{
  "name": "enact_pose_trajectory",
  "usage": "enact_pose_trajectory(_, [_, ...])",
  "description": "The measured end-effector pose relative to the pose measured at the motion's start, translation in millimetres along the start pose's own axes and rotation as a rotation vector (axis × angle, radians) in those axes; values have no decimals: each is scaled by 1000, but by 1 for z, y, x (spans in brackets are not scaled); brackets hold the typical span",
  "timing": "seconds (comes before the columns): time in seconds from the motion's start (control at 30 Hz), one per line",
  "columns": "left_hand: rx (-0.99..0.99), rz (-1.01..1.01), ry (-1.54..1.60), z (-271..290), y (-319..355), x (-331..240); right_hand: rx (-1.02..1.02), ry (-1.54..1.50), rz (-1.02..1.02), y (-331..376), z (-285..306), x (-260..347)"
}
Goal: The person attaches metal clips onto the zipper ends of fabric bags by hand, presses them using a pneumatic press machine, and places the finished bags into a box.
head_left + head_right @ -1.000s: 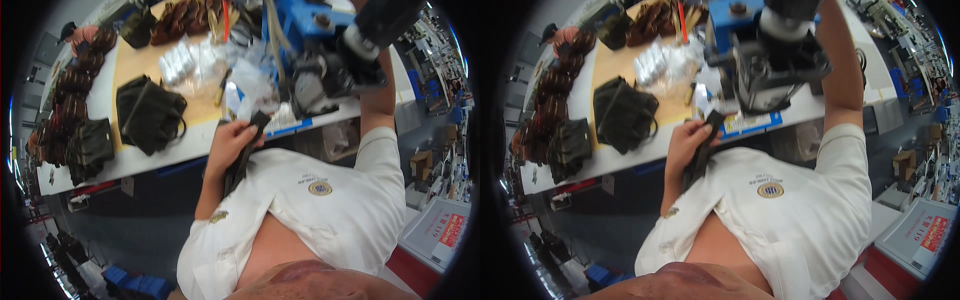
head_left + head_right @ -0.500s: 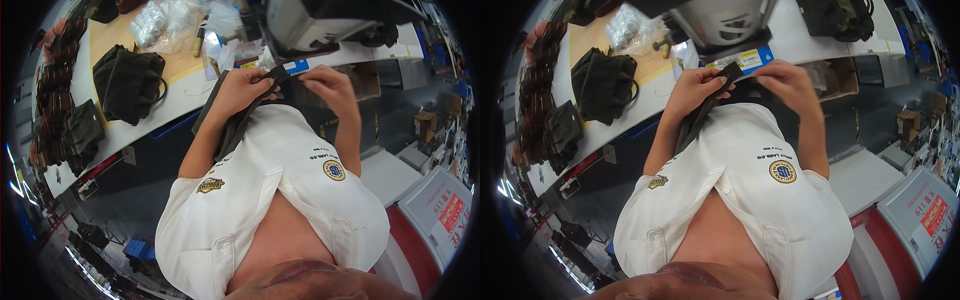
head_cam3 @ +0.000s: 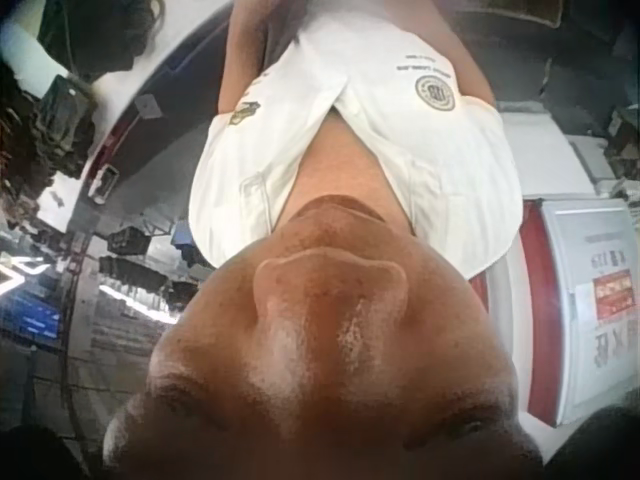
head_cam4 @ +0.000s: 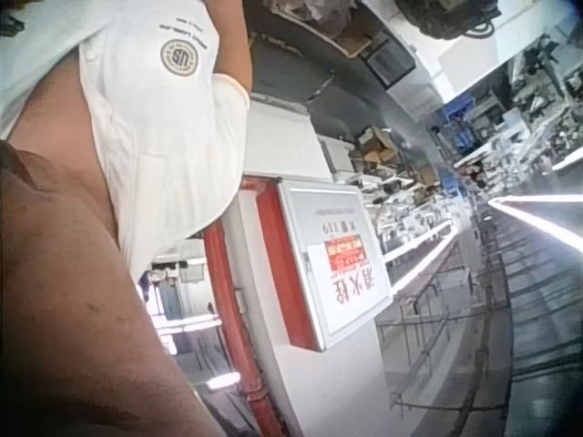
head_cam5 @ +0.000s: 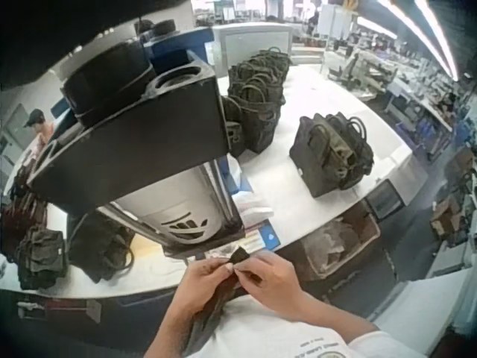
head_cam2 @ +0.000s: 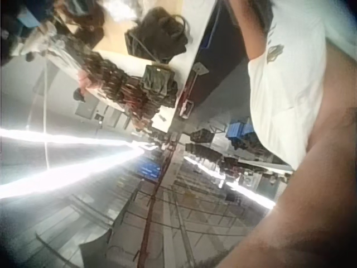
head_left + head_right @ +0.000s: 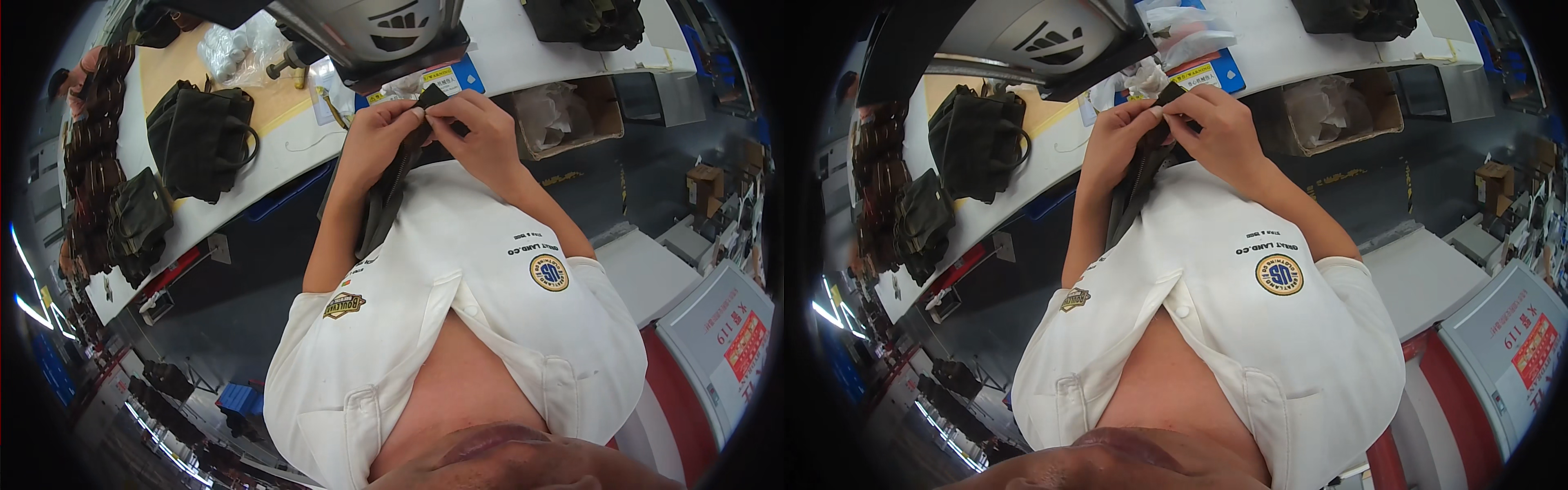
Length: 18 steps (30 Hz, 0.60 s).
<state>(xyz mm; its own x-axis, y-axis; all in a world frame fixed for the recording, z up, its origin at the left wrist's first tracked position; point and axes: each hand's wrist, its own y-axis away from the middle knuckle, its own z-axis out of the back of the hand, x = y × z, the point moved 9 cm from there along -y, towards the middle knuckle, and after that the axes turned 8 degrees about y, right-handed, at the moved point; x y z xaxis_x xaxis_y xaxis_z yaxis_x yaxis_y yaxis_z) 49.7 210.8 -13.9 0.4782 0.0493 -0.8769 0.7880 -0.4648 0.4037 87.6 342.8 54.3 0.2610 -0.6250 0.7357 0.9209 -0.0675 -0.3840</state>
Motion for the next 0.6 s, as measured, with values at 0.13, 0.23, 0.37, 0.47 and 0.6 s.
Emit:
enact_pose_trajectory(0.13, [-37, 62, 296, 1, 0, 16, -37, 113, 362, 5, -3, 18])
enact_pose_trajectory(0.23, [-47, 39, 355, 6, -1, 32, 24, 151, 481, 7, -6, 21])
enact_pose_trajectory(0.37, [-47, 53, 379, -3, 6, 26, 117, -106, 146, -8, -6, -14])
enact_pose_trajectory(0.47, [-8, 70, 248, -11, 11, 14, 263, -175, -247, -6, -25, -54])
enact_pose_trajectory(0.6, [12, 42, 187, -14, 13, 8, 442, -486, -372, -1, -49, -58])
